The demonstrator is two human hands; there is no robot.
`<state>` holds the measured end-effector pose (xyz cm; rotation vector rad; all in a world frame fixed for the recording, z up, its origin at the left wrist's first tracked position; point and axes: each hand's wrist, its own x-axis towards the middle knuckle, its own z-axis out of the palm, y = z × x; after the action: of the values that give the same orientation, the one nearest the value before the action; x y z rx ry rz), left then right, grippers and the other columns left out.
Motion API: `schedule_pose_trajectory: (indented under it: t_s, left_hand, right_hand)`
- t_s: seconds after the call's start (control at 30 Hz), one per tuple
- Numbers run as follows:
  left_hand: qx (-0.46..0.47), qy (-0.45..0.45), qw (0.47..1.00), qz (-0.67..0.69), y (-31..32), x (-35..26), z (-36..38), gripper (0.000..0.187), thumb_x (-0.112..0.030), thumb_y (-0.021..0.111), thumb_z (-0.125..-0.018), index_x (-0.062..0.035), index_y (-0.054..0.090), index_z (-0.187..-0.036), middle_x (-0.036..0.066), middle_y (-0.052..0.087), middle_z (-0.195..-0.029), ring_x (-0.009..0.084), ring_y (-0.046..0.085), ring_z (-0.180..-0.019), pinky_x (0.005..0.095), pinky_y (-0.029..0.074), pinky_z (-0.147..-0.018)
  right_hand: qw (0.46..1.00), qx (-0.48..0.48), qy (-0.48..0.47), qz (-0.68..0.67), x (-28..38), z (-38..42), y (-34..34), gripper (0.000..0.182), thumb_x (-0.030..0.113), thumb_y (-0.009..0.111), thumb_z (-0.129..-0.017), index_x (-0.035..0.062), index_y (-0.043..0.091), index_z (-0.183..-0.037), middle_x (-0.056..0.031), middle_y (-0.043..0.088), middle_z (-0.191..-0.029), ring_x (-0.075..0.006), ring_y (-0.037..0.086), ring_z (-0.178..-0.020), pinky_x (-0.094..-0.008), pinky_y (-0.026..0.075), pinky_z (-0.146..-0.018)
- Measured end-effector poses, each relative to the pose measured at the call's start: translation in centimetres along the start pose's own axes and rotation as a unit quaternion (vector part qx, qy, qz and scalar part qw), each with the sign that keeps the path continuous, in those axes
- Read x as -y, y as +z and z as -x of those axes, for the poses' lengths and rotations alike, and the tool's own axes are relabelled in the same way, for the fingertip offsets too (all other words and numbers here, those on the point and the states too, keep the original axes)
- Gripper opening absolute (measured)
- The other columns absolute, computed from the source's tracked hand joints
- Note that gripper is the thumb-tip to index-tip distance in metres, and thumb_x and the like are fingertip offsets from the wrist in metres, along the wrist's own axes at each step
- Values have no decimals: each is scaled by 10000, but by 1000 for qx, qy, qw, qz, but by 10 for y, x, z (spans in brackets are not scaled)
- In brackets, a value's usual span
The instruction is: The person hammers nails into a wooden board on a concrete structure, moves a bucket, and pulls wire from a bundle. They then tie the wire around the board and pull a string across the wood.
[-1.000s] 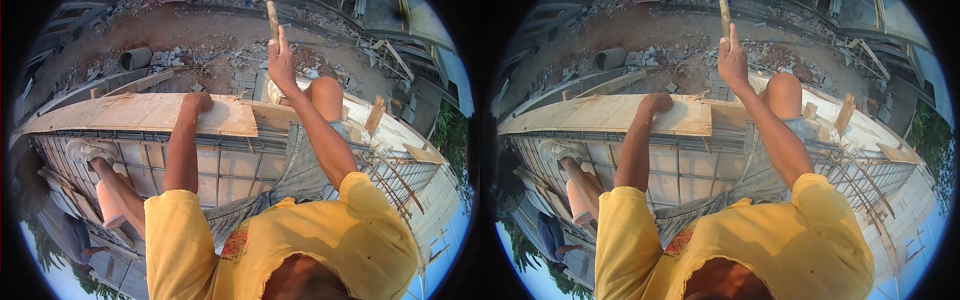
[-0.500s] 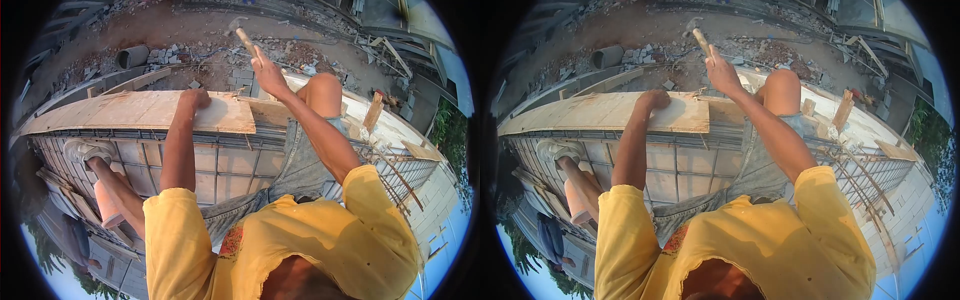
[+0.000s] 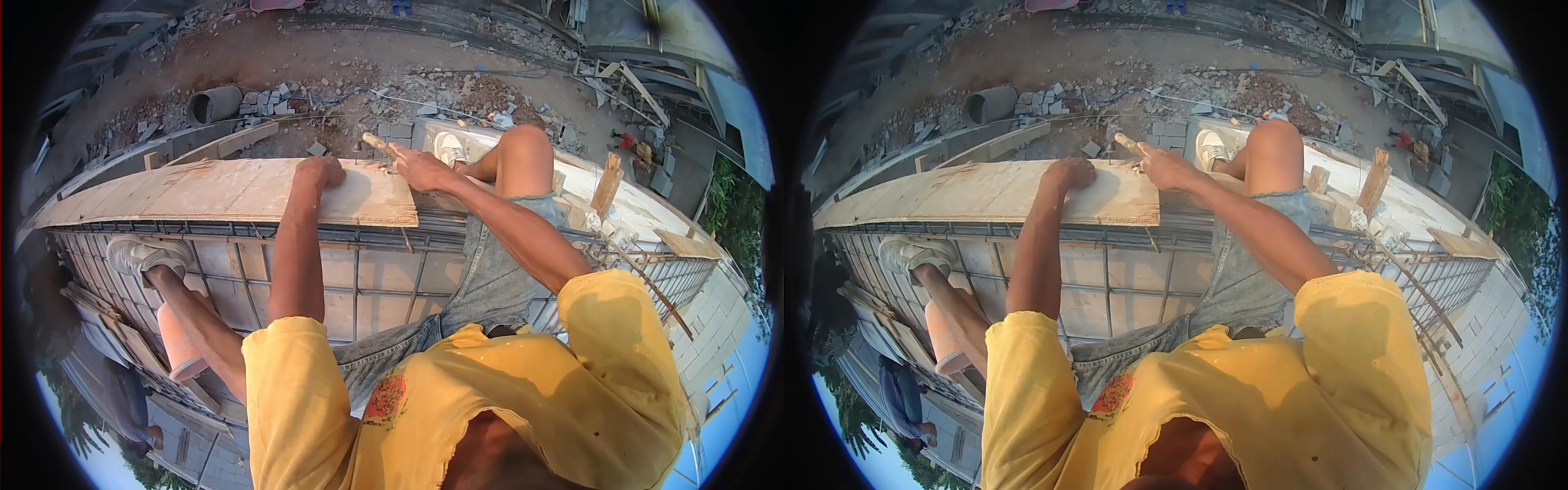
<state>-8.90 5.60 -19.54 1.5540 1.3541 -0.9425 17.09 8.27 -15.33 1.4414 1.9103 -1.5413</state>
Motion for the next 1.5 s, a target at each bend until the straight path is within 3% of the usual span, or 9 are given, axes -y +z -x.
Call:
schedule_pose_trajectory:
  t_s: [0.33,0.4,0.5,0.67,0.97,1.13,1.27,1.33,1.5]
  left_hand:
    - [9,-32,999,42,-19,-2,-2,409,-287,542,-924,-114,706,-1257,116,641,-1363,299,595,-1285,391,475,-1062]
    - [3,-19,999,45,-27,-6,8,404,-278,540,-920,-116,713,-1247,115,642,-1360,300,596,-1283,392,472,-1065]
    - [-41,-18,998,33,-48,11,-43,410,-278,533,-922,-116,709,-1255,114,644,-1359,302,594,-1286,396,459,-1080]
    - [7,-25,999,46,-20,-3,1,415,-272,527,-920,-110,708,-1257,117,644,-1361,308,593,-1288,403,457,-1083]
    - [43,-6,999,27,-10,6,-16,457,-283,481,-935,-82,678,-1294,134,609,-1403,314,561,-1324,406,448,-1093]
    - [16,-5,999,43,3,12,-26,429,-278,509,-922,-102,703,-1261,141,621,-1383,310,569,-1314,401,453,-1087]
    - [29,-1,999,41,-15,1,-7,401,-254,520,-914,-123,721,-1235,136,653,-1339,313,603,-1273,387,474,-1062]
    - [-43,-17,998,43,-56,1,-30,399,-255,514,-921,-118,722,-1234,134,654,-1337,313,603,-1274,386,474,-1063]
    - [13,-6,1000,22,-19,-1,-2,441,-296,521,-933,-119,682,-1303,123,615,-1400,310,555,-1333,401,444,-1101]
  right_hand:
    - [924,-289,63,-242,53,12,-81,577,358,476,-1042,173,358,-1576,-276,551,-1411,-378,589,-1231,-440,434,-1057]
    - [994,97,-4,56,0,9,-19,578,355,481,-1044,191,345,-1582,-267,482,-1489,-396,490,-1359,-440,374,-1142]
    - [990,115,-13,83,-6,6,-52,574,354,478,-1047,214,336,-1585,-249,444,-1526,-399,397,-1437,-441,312,-1199]
    - [930,-326,5,-168,25,-2,-119,611,378,451,-1034,100,350,-1568,-196,698,-1003,-361,675,-968,-490,469,-898]
    - [998,42,-52,-6,32,9,-63,579,366,447,-1020,140,394,-1552,-246,532,-1446,-415,495,-1349,-463,387,-1132]
    - [921,-324,-31,-214,65,12,-98,592,370,481,-1030,139,361,-1561,-264,647,-1256,-412,634,-1150,-474,474,-979]
    - [1000,12,-8,-10,-22,13,11,602,361,472,-1031,166,328,-1582,-297,613,-1290,-396,625,-1178,-502,454,-978]
    - [988,-56,-118,89,-40,-24,-61,589,379,469,-1044,170,344,-1580,-262,639,-1241,-352,640,-1081,-459,472,-942]
    - [957,-229,33,-175,43,24,-118,594,343,460,-1033,71,369,-1553,-253,640,-1245,-376,644,-1108,-501,456,-955]
